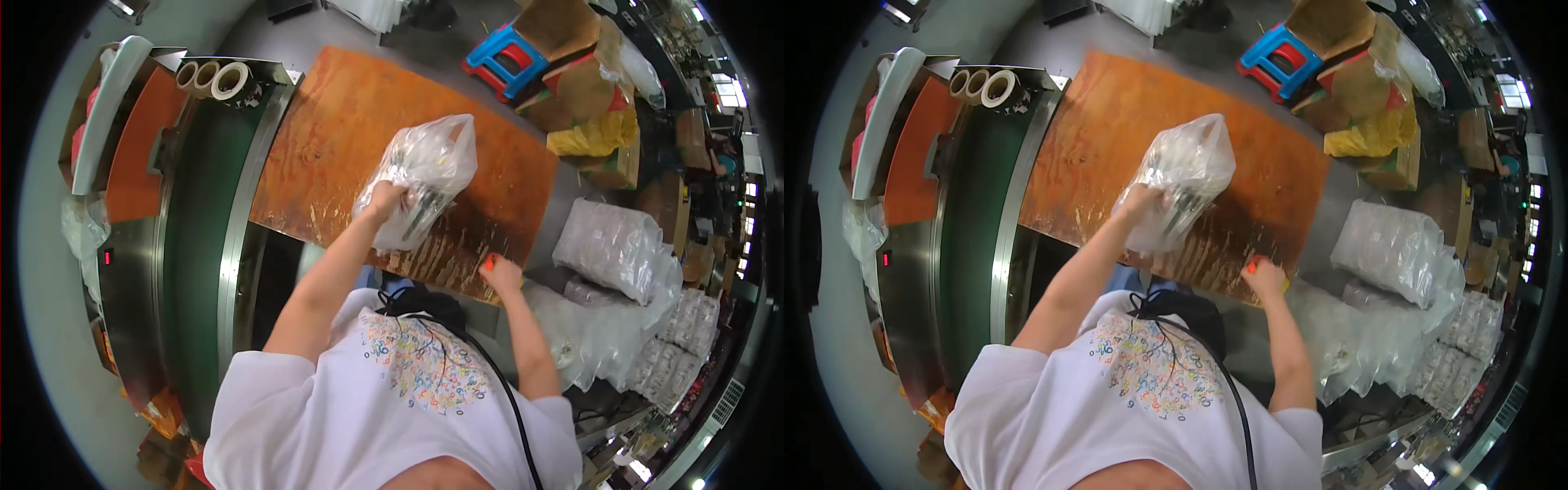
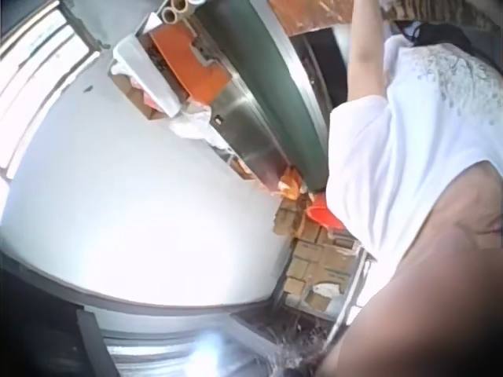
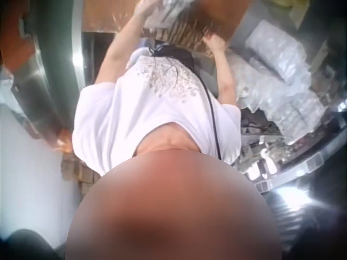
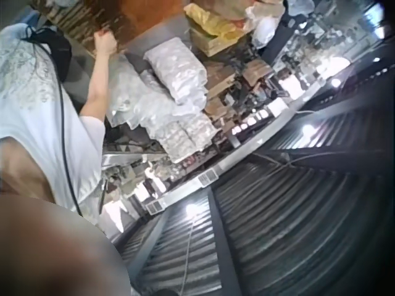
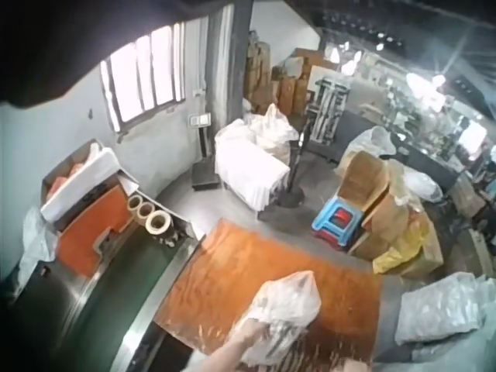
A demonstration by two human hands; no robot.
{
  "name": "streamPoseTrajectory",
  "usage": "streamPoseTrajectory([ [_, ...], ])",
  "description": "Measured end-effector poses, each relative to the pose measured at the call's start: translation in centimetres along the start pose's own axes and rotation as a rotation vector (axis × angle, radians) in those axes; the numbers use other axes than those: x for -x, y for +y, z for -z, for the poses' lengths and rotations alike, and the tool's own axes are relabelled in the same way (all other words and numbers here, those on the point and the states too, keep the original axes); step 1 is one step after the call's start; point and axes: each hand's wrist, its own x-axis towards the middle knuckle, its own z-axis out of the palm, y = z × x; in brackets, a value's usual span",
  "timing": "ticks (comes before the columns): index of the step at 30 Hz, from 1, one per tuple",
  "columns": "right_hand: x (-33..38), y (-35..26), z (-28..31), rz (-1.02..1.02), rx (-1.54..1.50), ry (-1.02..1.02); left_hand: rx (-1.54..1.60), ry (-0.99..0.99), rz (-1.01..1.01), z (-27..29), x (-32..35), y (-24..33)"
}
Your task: The worker is sorting wooden chopsticks from a conveyor, bundling them, and feeding them into a packaging machine while also managing large storage bags.
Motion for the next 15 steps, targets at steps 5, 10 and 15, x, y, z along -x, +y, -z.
streamPoseTrajectory([
  [5,1.6,2.5,-6.9,-0.346,-0.036,0.14,-0.85,-0.305,0.019,-1.2,4.6,8.4],
  [10,-4.6,-8.3,-3.3,-0.42,-0.63,0.501,-0.791,-0.105,-0.372,1.1,1.2,8.6],
  [15,-10.2,-12.4,-2.1,-0.206,-1.581,-0.025,-1.151,0.105,-0.382,-1.6,0.9,2.8],
])
